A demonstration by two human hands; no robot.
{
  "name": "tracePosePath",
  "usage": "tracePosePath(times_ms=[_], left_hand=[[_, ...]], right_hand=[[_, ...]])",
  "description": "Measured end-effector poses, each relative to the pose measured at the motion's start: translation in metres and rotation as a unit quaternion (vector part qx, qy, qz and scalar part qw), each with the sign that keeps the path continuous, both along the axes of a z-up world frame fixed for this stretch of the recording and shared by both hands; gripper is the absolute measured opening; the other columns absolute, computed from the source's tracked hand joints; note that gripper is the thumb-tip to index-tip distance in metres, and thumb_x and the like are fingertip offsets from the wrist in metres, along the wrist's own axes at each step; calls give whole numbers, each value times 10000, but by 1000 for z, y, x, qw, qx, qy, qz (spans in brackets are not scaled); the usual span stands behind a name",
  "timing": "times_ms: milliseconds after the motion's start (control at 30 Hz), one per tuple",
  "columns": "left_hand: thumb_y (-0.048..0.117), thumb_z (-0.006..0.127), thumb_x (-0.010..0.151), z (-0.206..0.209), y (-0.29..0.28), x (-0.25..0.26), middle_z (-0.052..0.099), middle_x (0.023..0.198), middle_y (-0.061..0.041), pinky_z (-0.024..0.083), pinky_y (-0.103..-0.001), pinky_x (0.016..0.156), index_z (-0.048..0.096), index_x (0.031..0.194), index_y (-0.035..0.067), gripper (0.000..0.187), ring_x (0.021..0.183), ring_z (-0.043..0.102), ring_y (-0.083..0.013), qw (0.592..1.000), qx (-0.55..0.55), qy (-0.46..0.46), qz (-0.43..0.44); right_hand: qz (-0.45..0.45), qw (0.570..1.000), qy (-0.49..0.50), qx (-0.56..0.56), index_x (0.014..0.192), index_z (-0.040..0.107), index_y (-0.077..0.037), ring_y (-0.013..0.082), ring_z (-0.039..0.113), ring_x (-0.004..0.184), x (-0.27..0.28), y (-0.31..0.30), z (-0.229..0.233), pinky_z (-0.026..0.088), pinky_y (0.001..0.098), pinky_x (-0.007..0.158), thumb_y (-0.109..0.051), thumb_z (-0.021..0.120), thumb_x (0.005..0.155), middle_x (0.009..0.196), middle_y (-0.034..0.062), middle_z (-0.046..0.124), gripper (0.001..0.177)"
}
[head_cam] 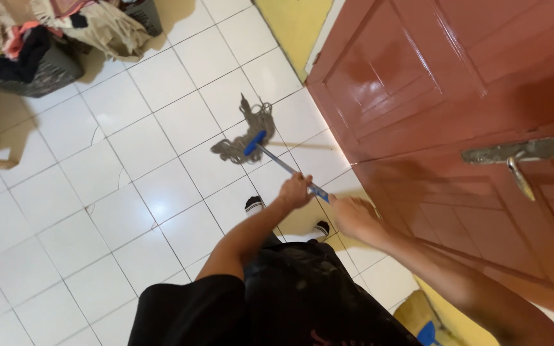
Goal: The person wrings out a mop in a bucket of water and then mops the tiled floor of a room, moving around a doorway and near laundry.
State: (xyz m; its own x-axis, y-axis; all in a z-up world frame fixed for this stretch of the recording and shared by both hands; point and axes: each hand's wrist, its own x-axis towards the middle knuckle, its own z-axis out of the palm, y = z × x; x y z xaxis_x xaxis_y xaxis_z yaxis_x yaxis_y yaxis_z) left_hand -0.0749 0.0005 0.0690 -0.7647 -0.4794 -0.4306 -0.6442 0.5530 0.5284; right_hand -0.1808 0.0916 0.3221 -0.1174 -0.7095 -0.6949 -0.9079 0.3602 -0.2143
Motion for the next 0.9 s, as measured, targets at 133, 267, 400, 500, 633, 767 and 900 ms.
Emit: tracePosePath(times_ms=[133,267,400,500,633,767,900], left_hand=[[468,628,965,15,54,-1,581,1246,-263,552,-479,942,544,1330,70,548,1198,593,-410,999,12,38,30],[411,680,941,10,73,-2,611,1218,-234,533,-466,978,624,1232,86,439,1141,622,-403,987,-1,111,112],[262,718,858,-4,73,-15,621,1231,-199,545,-455,958,643,1257,98,438,1102,641,-396,978,-17,108,178],[255,730,845,-5,75,-24,633,1227,-167,539,-463,954,660,1272,130,451,1114,647,-382,969,-1,71,235],[377,782,830,-1,88,-26,604,1248,-194,520,-478,954,640,1251,76,537,1108,633,-407,949,7,120,290],[437,797,844,-8,102,-27,570,1271,-259,502,-477,1011,659,1210,39,557,1100,619,-448,964,-8,128,231],[400,741,885,5,126,-32,700,1032,-284,498,-466,1044,686,1184,33,476,1180,601,-448,979,6,138,150]], right_hand=[[73,994,41,71,1441,444,14,342,746,828,-11,41,7,610,462,704,-46,473,953,913,195,719,493],[72,997,22,3,1283,578,29,373,727,847,-20,56,-9,586,484,719,-55,541,945,902,209,723,350],[52,999,-4,13,1127,657,47,373,739,878,-32,54,-38,595,463,755,-22,573,915,919,205,717,238],[56,998,-15,22,1102,663,79,365,750,926,-34,52,-65,610,466,776,-19,561,907,964,220,717,241],[12,996,-51,-72,1201,596,77,425,700,1012,-32,62,-106,568,498,872,-29,558,876,1072,269,702,344],[4,998,-42,-55,1306,513,85,419,704,1036,-33,86,-131,569,503,892,-64,521,917,1120,269,699,417],[67,997,-40,-22,1257,569,58,409,697,1077,-44,110,-103,562,492,924,-83,528,920,1126,262,701,368]])
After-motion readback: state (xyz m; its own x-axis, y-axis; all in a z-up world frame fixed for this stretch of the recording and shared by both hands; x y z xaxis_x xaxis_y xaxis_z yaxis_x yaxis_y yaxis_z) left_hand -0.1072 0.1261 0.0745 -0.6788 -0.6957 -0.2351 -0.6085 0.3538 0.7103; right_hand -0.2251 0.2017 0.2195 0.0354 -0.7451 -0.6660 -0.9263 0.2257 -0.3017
